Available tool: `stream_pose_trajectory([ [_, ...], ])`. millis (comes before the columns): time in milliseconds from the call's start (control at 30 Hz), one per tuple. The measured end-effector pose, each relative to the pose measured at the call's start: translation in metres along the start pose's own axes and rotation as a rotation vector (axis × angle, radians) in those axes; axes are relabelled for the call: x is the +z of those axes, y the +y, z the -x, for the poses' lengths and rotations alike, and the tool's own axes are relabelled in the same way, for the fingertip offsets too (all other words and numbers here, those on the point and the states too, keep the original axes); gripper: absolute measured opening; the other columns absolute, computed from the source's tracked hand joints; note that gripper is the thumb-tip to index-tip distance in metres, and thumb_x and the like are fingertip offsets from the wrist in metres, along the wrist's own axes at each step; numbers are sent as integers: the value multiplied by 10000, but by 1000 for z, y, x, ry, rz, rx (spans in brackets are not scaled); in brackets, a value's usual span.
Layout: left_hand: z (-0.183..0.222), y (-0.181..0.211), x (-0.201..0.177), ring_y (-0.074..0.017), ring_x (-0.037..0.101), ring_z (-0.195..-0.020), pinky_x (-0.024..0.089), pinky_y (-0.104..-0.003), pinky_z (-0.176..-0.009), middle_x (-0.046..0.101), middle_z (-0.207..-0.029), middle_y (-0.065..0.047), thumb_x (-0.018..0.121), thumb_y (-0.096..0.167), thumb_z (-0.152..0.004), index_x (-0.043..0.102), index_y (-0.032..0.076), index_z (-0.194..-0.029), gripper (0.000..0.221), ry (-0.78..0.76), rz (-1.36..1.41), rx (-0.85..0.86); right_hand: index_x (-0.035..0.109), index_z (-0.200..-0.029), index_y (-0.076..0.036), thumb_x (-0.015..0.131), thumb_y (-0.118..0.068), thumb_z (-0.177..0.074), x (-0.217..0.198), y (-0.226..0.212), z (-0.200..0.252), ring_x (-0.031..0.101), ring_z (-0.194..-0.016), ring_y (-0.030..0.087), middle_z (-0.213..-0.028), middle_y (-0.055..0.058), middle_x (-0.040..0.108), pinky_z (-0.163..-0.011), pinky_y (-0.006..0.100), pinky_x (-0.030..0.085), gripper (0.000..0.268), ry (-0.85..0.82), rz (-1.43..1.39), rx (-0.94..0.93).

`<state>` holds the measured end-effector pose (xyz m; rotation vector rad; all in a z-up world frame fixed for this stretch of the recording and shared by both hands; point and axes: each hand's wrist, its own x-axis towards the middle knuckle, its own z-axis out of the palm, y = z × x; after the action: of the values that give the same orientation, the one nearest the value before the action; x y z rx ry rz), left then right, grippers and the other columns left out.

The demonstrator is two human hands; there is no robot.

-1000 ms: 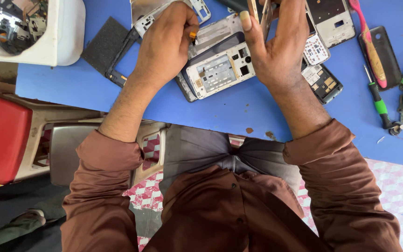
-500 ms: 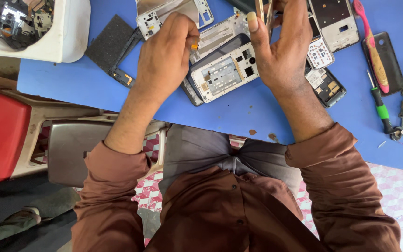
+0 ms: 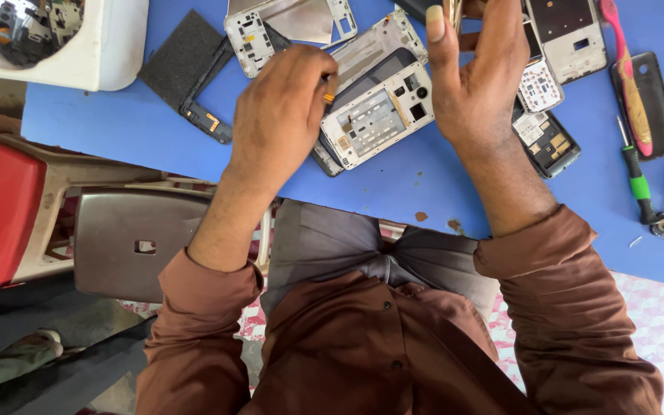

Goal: The person disassembles multiple smartphones on a blue workbench. They remove back covers, separate frames, and extract internal components such as batteries and circuit boards. The person handles each phone one at a time, placing removed parts on the table.

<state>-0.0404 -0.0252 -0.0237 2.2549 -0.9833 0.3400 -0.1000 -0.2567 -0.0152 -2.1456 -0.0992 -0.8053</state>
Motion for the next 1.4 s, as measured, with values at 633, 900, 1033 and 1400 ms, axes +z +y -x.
stream_pose_trajectory([
  [633,46,40,6,-325,496,-1353,371,-493,-1084,551,-1457,-154,949,343,-748,460,18,-1441,909,-55,36,-97,520,-1200,18,520,-436,-1212,1,0,-1,641,-794,140,-1032,91,589,-708,267,534,454,100,-40,-1],
  [900,47,40,-2,-299,527,-1313,382,-480,-1090,592,-1374,-114,938,271,-813,482,34,-1456,823,-55,84,-139,537,-1150,-9,475,-462,-1192,2,19,1,629,-748,131,-899,66,573,-750,309,662,459,171,-141,35],
  [1033,45,40,-5,-302,529,-1302,382,-480,-1081,610,-1374,-106,930,270,-825,491,29,-1431,786,-22,53,-88,504,-1290,-20,456,-460,-1204,3,21,1,649,-817,144,-961,90,623,-773,336,686,451,154,-161,19],
  [1400,61,36,-28,-278,580,-1263,494,-436,-1047,621,-1392,-60,946,174,-815,576,79,-1268,592,142,157,-100,441,-1419,-84,437,-727,-1023,-15,35,7,624,-987,237,-1125,105,595,-739,381,549,755,59,-847,195],
])
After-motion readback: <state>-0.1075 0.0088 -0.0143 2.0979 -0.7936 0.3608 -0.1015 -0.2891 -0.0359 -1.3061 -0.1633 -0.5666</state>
